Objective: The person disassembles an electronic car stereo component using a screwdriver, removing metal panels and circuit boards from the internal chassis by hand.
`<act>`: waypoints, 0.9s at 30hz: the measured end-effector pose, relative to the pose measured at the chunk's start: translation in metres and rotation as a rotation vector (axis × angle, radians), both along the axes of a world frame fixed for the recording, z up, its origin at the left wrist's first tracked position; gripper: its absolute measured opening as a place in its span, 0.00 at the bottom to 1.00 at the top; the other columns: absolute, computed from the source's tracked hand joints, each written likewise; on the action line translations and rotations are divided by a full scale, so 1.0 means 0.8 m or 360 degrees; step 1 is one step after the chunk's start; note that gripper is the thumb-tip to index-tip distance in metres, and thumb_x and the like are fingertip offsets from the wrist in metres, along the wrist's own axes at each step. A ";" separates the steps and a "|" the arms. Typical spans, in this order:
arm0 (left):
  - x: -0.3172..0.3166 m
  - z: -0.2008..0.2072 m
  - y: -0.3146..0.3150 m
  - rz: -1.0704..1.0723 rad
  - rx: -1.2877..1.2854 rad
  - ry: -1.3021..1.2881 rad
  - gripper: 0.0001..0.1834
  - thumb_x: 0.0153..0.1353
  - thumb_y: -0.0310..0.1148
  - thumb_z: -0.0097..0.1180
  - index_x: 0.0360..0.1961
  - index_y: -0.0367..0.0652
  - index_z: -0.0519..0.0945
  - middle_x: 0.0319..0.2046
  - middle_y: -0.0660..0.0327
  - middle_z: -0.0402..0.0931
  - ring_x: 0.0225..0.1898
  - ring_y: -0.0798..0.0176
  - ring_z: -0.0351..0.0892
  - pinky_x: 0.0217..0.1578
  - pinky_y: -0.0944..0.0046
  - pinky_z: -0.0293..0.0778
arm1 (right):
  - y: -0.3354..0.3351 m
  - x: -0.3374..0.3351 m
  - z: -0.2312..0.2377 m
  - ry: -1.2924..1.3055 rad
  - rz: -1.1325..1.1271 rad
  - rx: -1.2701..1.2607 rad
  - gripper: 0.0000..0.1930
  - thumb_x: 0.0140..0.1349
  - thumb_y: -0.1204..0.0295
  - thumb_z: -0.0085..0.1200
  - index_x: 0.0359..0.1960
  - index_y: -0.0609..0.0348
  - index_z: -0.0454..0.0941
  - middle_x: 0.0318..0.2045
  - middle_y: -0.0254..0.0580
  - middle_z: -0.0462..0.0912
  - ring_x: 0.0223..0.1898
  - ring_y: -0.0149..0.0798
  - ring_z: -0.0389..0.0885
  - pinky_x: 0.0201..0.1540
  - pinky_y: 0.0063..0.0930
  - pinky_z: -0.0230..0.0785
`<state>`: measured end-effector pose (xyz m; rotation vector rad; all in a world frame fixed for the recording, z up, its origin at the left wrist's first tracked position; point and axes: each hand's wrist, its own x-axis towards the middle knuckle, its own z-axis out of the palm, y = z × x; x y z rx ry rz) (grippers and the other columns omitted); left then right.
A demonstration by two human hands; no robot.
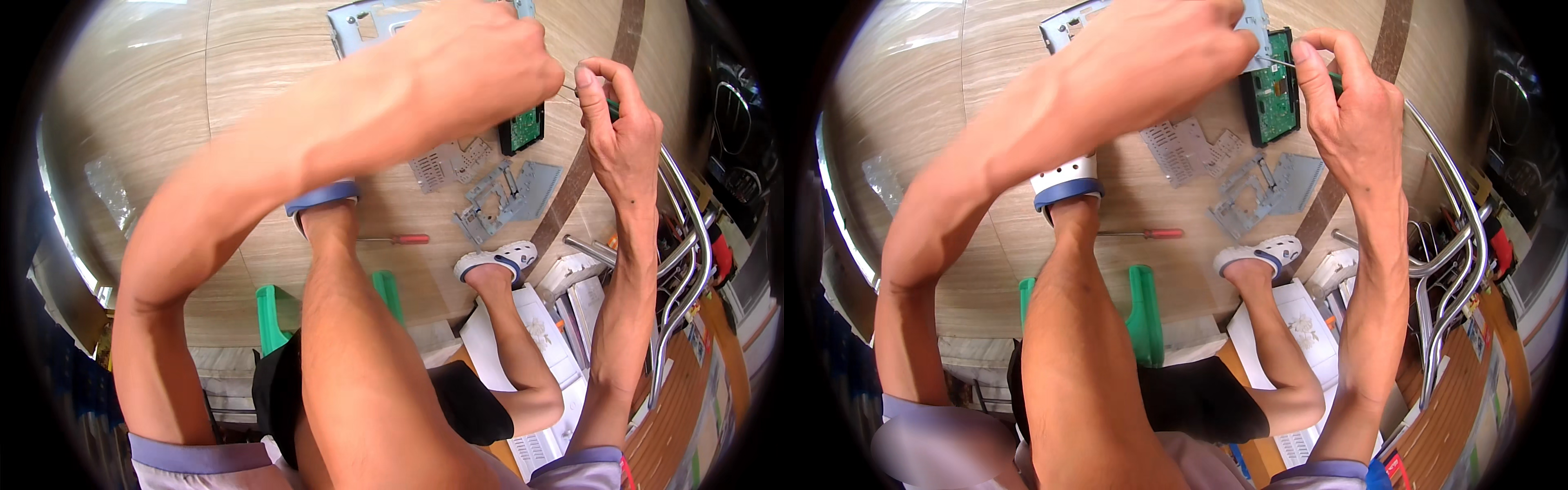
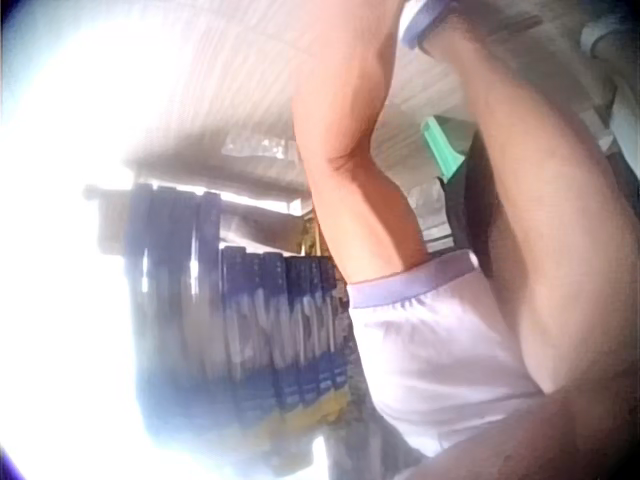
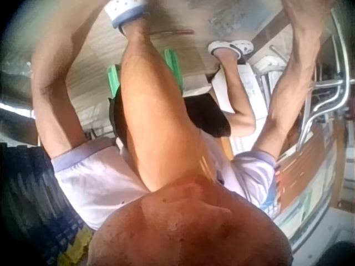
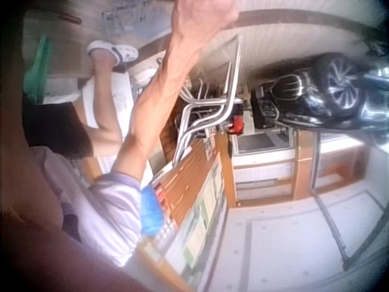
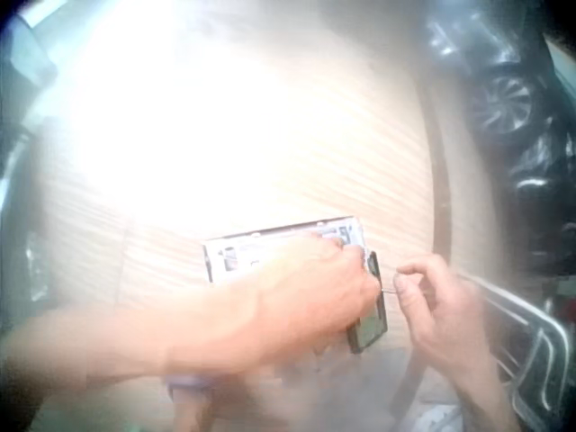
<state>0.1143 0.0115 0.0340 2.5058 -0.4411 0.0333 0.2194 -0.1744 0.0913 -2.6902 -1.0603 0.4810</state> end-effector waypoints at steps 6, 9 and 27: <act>0.034 -0.047 -0.038 0.0122 -0.0027 0.0026 0.07 0.55 0.28 0.60 0.35 0.44 0.86 0.36 0.51 0.84 0.37 0.50 0.88 0.35 0.55 0.84 | 0.003 -0.008 0.000 -0.0152 0.0232 0.0152 0.10 0.68 0.67 0.58 0.46 0.56 0.80 0.19 0.42 0.80 0.21 0.40 0.82 0.26 0.32 0.71; 0.026 -0.043 -0.047 0.0125 0.0023 -0.0012 0.08 0.56 0.28 0.59 0.36 0.44 0.86 0.37 0.50 0.84 0.38 0.50 0.88 0.36 0.55 0.84 | -0.005 -0.006 -0.008 0.0033 -0.0128 0.0069 0.09 0.65 0.69 0.58 0.45 0.55 0.79 0.22 0.46 0.83 0.22 0.41 0.85 0.25 0.34 0.72; 0.018 -0.079 -0.077 0.0518 0.0030 -0.0221 0.09 0.52 0.28 0.59 0.36 0.42 0.77 0.32 0.59 0.75 0.37 0.57 0.83 0.32 0.60 0.81 | 0.000 -0.005 -0.017 0.0230 -0.0113 0.0300 0.11 0.62 0.72 0.57 0.45 0.60 0.77 0.31 0.57 0.84 0.32 0.53 0.85 0.34 0.42 0.75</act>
